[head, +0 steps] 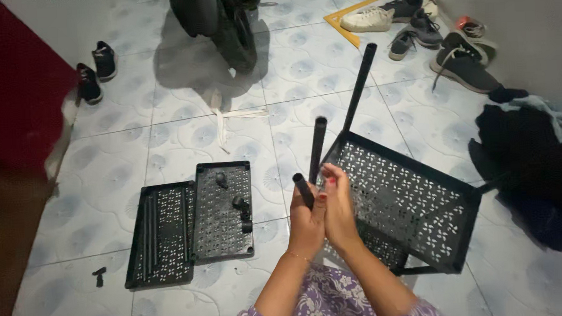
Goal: The person assembles a black plastic rolling cart by connecting perforated shelves with vertical poles and attaching caster wheels. They insert the poles into the shelf corners, stack the shelves to form a frame, and then screw the wheels onto the bottom frame.
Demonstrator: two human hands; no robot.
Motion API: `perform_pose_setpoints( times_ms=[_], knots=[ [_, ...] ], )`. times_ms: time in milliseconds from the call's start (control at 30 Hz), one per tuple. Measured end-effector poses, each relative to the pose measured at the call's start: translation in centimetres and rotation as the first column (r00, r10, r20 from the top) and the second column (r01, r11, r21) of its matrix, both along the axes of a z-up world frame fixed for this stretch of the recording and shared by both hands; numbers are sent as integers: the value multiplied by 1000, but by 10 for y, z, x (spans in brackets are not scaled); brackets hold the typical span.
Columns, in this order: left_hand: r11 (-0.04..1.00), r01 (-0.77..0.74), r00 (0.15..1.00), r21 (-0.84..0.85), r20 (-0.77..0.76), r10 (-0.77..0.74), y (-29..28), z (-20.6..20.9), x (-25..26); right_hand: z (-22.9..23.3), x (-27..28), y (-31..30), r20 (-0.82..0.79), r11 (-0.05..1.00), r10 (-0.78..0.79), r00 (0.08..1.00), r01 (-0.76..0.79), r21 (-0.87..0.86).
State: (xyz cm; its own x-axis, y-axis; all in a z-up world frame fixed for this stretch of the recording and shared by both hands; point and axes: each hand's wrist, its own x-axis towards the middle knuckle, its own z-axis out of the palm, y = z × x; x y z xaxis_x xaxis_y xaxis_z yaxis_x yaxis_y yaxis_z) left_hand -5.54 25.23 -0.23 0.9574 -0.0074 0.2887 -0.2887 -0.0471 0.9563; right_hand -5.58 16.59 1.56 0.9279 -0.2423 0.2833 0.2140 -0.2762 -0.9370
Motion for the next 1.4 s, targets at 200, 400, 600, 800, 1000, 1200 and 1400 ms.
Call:
perform_pose_setpoints(
  times_ms=[200, 400, 600, 800, 1000, 1200, 1400],
  knots=[
    [972, 4, 995, 235, 97, -27, -47, 16, 0, -16, -63, -49, -212, 998, 9, 977, 4, 62],
    [945, 249, 944, 210, 163, -285, -122, 26, -24, -29, -74, -119, -151, 912, -217, 965, 255, 323],
    [748, 655, 703, -107, -279, -655, -154, 15, -48, -21, -97, -181, -162, 791, -339, 927, 374, 484],
    [554, 532, 709, 641, 21, -705, -156, 4, -59, -12, -115, -211, -83, 691, -311, 947, 285, 664],
    [629, 402, 756, 665, 146, -638, -164, -5, -52, -4, -110, -224, 70, 737, -333, 940, 213, 641],
    [555, 313, 805, 771, 95, -586, -154, -6, -29, 11, -95, -231, 108, 728, -342, 933, 191, 658],
    [689, 148, 799, 709, 324, -506, -162, -4, -33, 18, -85, -232, 139, 774, -324, 936, 177, 608]
  ],
)
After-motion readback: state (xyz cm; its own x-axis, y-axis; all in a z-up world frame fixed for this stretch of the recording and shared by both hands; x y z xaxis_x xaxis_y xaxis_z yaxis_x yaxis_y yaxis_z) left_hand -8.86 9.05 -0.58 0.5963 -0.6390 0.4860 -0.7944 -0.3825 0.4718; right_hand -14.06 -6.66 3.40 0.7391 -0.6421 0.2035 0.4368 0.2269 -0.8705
